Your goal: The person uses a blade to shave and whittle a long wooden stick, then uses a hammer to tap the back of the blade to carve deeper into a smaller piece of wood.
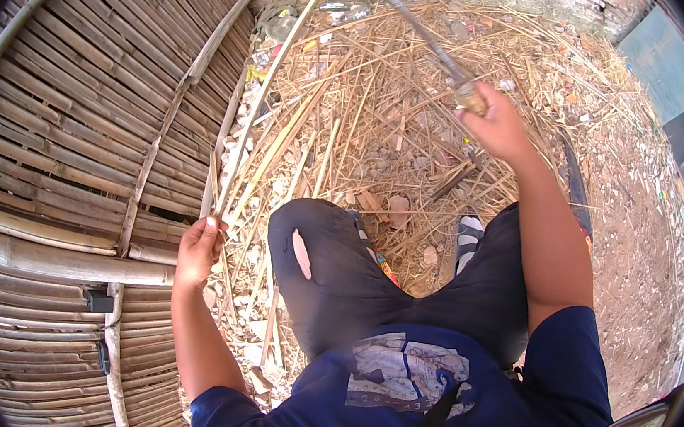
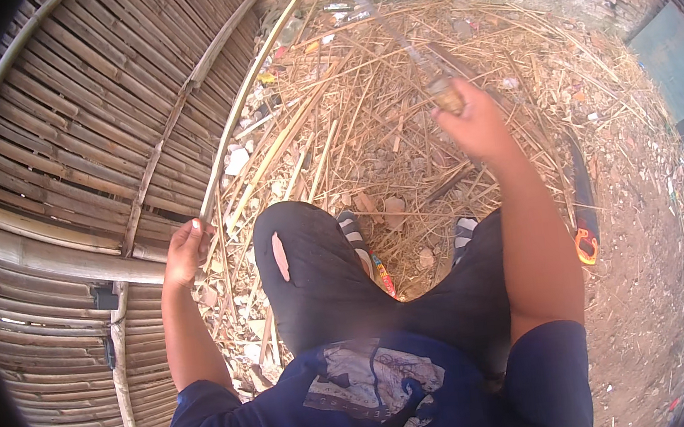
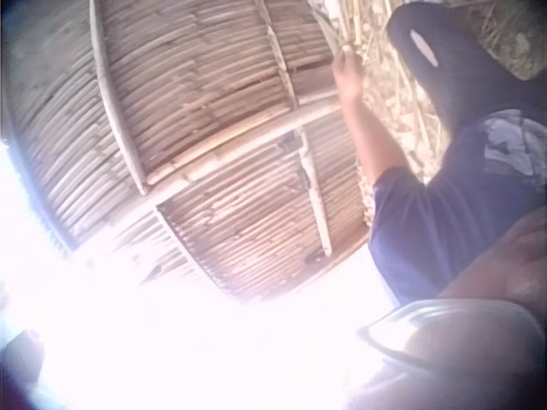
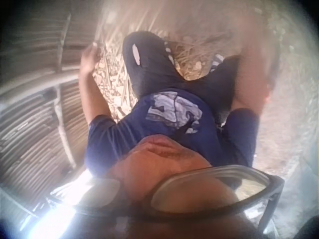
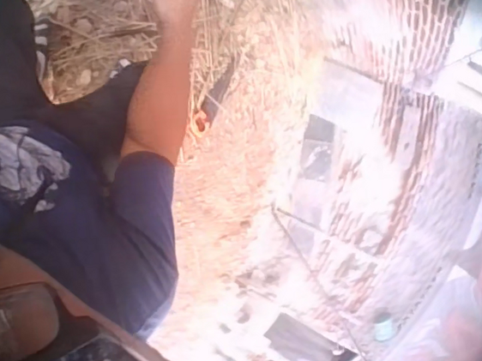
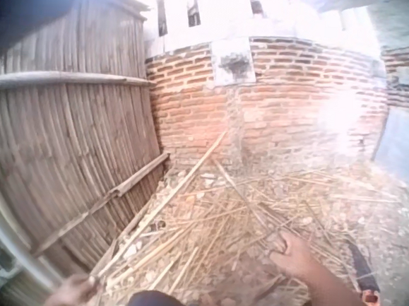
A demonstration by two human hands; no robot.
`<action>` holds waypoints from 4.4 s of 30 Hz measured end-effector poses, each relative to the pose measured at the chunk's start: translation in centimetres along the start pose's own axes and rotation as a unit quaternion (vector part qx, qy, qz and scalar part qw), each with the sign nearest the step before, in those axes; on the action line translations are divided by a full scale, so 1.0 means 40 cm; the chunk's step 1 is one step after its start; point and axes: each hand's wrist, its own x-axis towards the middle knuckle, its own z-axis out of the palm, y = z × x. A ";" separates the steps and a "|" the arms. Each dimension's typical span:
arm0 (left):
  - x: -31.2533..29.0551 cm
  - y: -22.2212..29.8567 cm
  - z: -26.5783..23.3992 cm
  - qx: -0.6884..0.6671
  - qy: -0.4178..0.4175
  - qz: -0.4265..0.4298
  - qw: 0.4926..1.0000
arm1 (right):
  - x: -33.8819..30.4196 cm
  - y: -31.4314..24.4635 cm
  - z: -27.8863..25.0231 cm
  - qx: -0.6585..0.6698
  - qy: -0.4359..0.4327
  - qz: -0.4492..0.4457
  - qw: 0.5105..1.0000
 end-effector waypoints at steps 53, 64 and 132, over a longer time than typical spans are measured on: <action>-0.226 0.177 0.168 0.516 0.145 0.284 0.795 | 0.042 0.149 -0.131 0.038 0.105 0.177 0.978; -0.165 0.174 0.186 0.532 0.165 0.396 0.730 | 0.001 0.073 -0.066 0.475 -0.041 0.113 0.872; 0.330 0.489 0.567 0.192 -0.030 0.309 0.931 | 0.119 0.213 -0.102 0.148 0.235 0.229 0.933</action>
